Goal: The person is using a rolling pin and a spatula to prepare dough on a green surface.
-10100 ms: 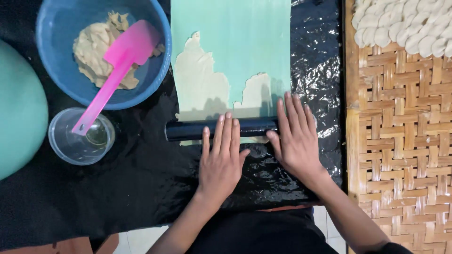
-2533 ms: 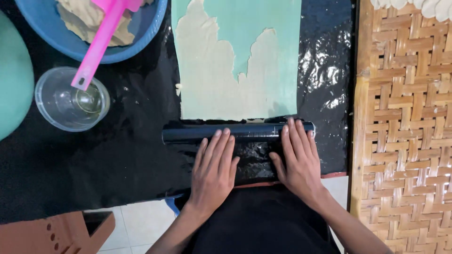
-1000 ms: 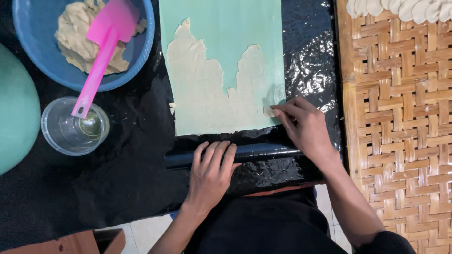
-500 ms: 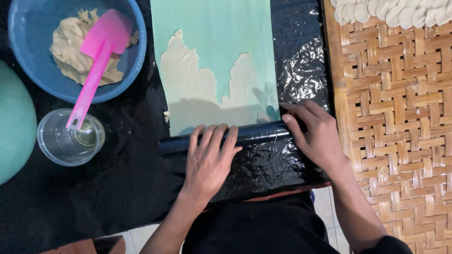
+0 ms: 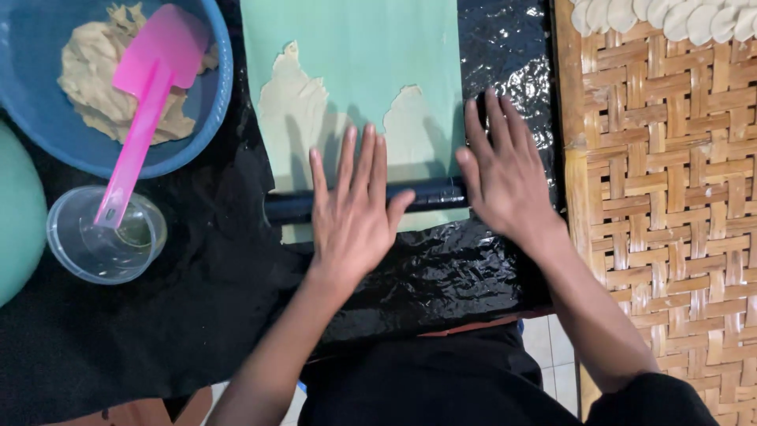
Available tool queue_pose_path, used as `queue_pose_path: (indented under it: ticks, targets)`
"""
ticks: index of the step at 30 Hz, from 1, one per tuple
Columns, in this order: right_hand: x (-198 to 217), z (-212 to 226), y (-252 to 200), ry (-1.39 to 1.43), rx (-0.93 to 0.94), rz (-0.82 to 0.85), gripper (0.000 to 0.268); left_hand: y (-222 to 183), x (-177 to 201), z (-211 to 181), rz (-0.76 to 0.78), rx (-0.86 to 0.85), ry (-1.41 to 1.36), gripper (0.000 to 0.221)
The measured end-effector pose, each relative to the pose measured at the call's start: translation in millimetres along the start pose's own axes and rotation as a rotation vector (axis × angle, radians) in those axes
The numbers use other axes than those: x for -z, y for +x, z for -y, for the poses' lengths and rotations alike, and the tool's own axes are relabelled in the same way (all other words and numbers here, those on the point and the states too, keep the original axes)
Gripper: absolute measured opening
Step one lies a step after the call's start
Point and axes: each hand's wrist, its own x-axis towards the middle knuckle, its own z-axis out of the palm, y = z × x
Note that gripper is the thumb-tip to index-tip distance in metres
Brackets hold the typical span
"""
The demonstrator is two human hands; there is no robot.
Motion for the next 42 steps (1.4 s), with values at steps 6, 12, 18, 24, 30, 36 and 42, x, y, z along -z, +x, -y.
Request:
queue_pose_path:
  ticks: [6, 12, 18, 24, 30, 36, 42]
  targets:
    - [4.5, 0.2, 11.2, 0.053, 0.011, -0.102, 0.059, 13.1, -7.5, 6.3, -0.045, 0.010, 0.021, 0.080]
    - [-3.9, 23.0, -58.9, 0.046, -0.011, -0.083, 0.069, -61.9, -8.8, -23.1, 0.033, 0.026, 0.001, 0.070]
    - [-8.4, 27.6, -88.2, 0.032, -0.015, -0.067, 0.075, -75.1, -1.6, -25.4, -0.027, -0.033, -0.041, 0.059]
    - [-0.3, 28.1, -99.6, 0.120, -0.022, -0.102, 0.068, -69.5, 14.7, -10.2, -0.141, -0.201, -0.106, 0.041]
    - [7.2, 22.5, -82.0, 0.121, -0.020, -0.242, 0.060, -46.1, 27.5, -8.8, -0.112, -0.150, -0.240, 0.041]
    - [-4.7, 12.9, -51.4, -0.031, 0.040, -0.124, 0.067, -32.8, 12.3, -10.0, -0.018, -0.041, -0.131, 0.069]
    - [3.4, -1.7, 12.0, 0.001, 0.029, -0.088, 0.066, 30.9, 1.4, 11.9, 0.095, 0.015, 0.029, 0.078]
